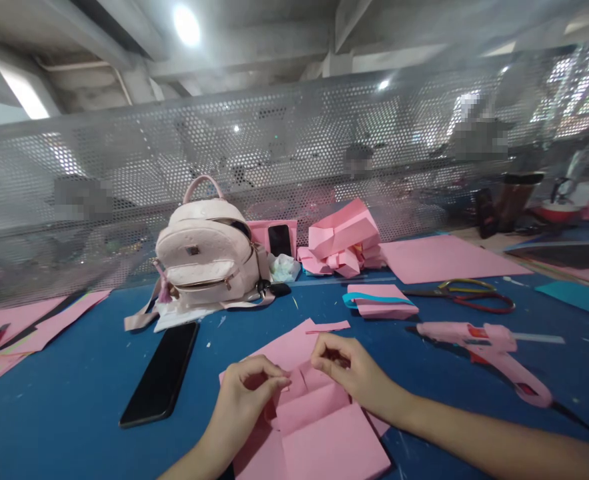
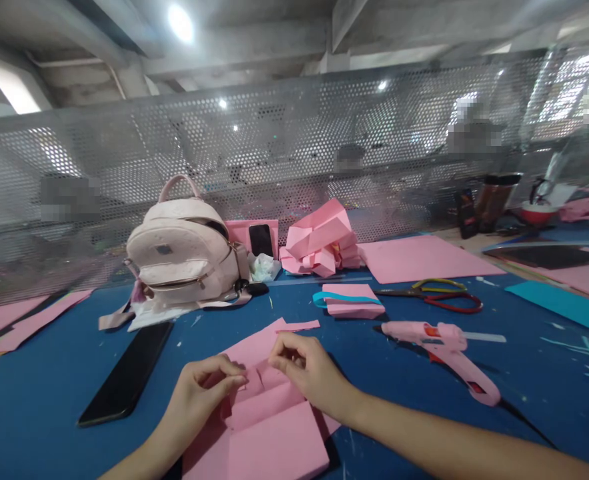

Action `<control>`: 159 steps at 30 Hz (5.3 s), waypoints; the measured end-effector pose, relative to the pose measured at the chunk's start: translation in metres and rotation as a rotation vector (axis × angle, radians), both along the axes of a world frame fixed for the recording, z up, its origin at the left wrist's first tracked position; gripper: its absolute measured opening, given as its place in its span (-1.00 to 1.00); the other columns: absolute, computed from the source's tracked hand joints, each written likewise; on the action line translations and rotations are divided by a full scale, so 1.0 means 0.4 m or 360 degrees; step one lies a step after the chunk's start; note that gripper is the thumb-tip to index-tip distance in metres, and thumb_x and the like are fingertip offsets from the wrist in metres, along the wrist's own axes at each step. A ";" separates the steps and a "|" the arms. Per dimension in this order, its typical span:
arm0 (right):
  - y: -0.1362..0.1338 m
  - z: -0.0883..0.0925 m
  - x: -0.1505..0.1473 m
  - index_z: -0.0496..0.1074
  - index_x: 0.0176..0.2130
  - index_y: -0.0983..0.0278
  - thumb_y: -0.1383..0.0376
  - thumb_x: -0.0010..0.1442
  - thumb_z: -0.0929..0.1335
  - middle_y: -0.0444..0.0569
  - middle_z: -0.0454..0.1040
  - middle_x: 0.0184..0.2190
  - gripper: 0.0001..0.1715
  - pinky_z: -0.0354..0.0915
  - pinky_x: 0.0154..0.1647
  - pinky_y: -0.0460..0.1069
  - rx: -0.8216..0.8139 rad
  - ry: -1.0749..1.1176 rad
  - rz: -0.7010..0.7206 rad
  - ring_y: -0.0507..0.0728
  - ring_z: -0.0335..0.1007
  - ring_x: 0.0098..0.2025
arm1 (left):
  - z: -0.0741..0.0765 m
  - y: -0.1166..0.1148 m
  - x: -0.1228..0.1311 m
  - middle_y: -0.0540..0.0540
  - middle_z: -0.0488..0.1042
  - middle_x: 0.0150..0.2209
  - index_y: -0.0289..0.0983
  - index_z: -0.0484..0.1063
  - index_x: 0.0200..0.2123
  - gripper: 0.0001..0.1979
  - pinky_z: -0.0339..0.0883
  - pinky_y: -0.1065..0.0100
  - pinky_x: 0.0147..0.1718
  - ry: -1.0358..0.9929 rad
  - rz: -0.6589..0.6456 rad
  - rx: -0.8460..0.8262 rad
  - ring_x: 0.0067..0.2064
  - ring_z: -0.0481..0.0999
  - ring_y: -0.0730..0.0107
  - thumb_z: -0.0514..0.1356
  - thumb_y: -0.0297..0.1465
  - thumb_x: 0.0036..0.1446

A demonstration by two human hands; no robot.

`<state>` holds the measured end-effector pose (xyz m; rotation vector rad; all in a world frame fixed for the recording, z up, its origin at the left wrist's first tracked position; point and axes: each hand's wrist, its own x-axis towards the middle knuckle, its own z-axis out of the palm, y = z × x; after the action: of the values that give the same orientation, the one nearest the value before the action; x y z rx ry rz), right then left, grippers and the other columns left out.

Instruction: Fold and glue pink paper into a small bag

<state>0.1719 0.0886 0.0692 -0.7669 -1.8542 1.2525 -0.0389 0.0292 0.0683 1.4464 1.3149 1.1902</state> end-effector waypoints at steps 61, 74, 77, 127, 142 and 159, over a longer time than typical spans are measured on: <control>-0.037 0.025 -0.014 0.67 -0.26 0.11 0.12 0.27 0.42 -0.04 0.47 -0.26 -0.79 0.26 -0.16 0.00 0.0269 -0.0087 0.0143 0.12 0.39 -0.18 | 0.005 -0.012 0.010 -0.02 0.67 -0.24 -0.15 0.63 -0.29 -0.90 0.43 0.43 -0.15 0.0125 0.0236 0.0406 -0.19 0.63 0.33 0.28 -0.37 0.14; -0.032 0.032 -0.004 0.63 -0.12 0.10 -0.05 0.32 0.32 -0.03 0.41 -0.27 -0.59 0.26 -0.09 0.07 0.0223 -0.0087 0.0134 0.16 0.34 -0.17 | 0.014 -0.005 0.017 -0.02 0.62 -0.33 -0.21 0.59 -0.22 -0.81 0.40 0.41 -0.23 -0.0036 0.0049 0.0140 -0.28 0.56 0.34 0.33 -0.42 0.03; -0.029 0.039 0.001 0.63 -0.23 0.19 -0.09 0.38 0.20 -0.02 0.40 -0.28 -0.42 0.25 -0.08 0.08 0.0276 -0.0033 0.0177 0.16 0.34 -0.17 | 0.013 0.002 0.018 0.01 0.56 -0.45 -0.25 0.57 -0.36 -0.91 0.35 0.44 -0.31 -0.0132 0.0033 0.0066 -0.38 0.50 0.41 0.34 -0.43 -0.01; -0.030 0.083 0.009 0.52 -0.20 0.22 0.38 0.31 0.37 -0.05 0.53 -0.27 -0.89 0.27 -0.19 0.01 0.1576 -0.0381 0.0205 0.11 0.33 -0.22 | 0.022 -0.013 0.036 -0.01 0.56 -0.48 -0.24 0.66 -0.40 -0.83 0.35 0.42 -0.29 -0.0157 -0.0216 0.0014 -0.40 0.50 0.41 0.32 -0.57 -0.06; -0.029 0.098 0.013 0.47 -0.14 0.22 0.20 0.38 0.23 0.01 0.49 -0.22 -0.74 0.26 -0.08 0.11 0.1363 -0.0321 0.0311 0.16 0.35 -0.18 | 0.012 -0.008 0.034 -0.02 0.58 -0.48 -0.27 0.63 -0.42 -0.90 0.33 0.45 -0.35 -0.0258 -0.0189 -0.0078 -0.43 0.49 0.44 0.43 -0.45 -0.09; -0.041 0.093 -0.002 0.34 -0.32 0.21 0.26 0.35 0.32 -0.10 0.44 -0.26 -0.83 0.17 -0.04 0.06 0.1032 -0.0514 0.0015 0.13 0.32 -0.18 | 0.011 -0.014 0.033 -0.05 0.55 -0.47 -0.27 0.57 -0.47 -0.88 0.33 0.38 -0.30 -0.0082 -0.0156 0.0138 -0.39 0.50 0.37 0.35 -0.37 0.07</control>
<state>0.1713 0.0721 0.1065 -0.6133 -2.3384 0.4770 -0.0256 0.0237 0.0726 1.5139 1.1569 1.2245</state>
